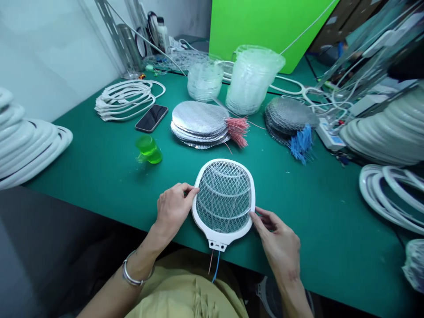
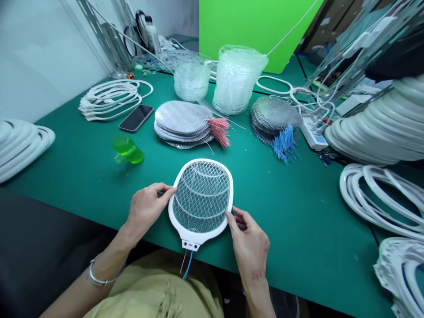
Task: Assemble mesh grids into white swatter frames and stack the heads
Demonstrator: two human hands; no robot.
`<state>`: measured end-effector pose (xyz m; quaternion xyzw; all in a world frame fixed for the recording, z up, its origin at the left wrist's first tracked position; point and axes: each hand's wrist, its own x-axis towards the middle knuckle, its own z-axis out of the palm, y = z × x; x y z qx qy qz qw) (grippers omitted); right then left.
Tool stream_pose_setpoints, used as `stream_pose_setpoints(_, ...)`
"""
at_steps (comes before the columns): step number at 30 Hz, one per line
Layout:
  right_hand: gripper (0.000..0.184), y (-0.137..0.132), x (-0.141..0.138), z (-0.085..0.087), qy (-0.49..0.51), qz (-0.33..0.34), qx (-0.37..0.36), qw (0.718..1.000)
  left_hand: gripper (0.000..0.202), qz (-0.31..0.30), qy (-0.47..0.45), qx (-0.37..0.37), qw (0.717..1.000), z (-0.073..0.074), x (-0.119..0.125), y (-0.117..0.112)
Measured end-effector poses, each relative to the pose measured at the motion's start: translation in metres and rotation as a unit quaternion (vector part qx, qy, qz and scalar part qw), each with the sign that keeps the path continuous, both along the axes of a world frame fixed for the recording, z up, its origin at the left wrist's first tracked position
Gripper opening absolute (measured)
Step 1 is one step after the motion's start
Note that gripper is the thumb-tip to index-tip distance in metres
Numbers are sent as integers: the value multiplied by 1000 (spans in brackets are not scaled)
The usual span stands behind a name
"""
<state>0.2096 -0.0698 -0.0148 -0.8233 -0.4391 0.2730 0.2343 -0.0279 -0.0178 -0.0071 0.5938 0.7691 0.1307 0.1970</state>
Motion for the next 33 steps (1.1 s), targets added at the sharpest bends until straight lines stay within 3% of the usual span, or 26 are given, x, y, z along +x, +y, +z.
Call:
stream_pose_setpoints(7,42,-1,-1,-2,-29,4,3,1000,22,12,58,-16,998,3,6,-2)
stream_pose_setpoints(14,42,-3,-7,0,-60,-7,-36,998,24,45,33,-15,998,-1,6,-2)
stream_pose_setpoints(19,45,-8,-13,-2,-120,0,-21,993,25,25,57,-5,998,-4,10,-4)
stream_pose_setpoints(25,52,-15,-12,-11,-59,21,17,998,25,22,68,-2,997,-4,10,-7)
stream_pose_setpoints(33,56,-14,-16,-10,-76,4,-21,997,24,9,52,-27,998,1,9,-11)
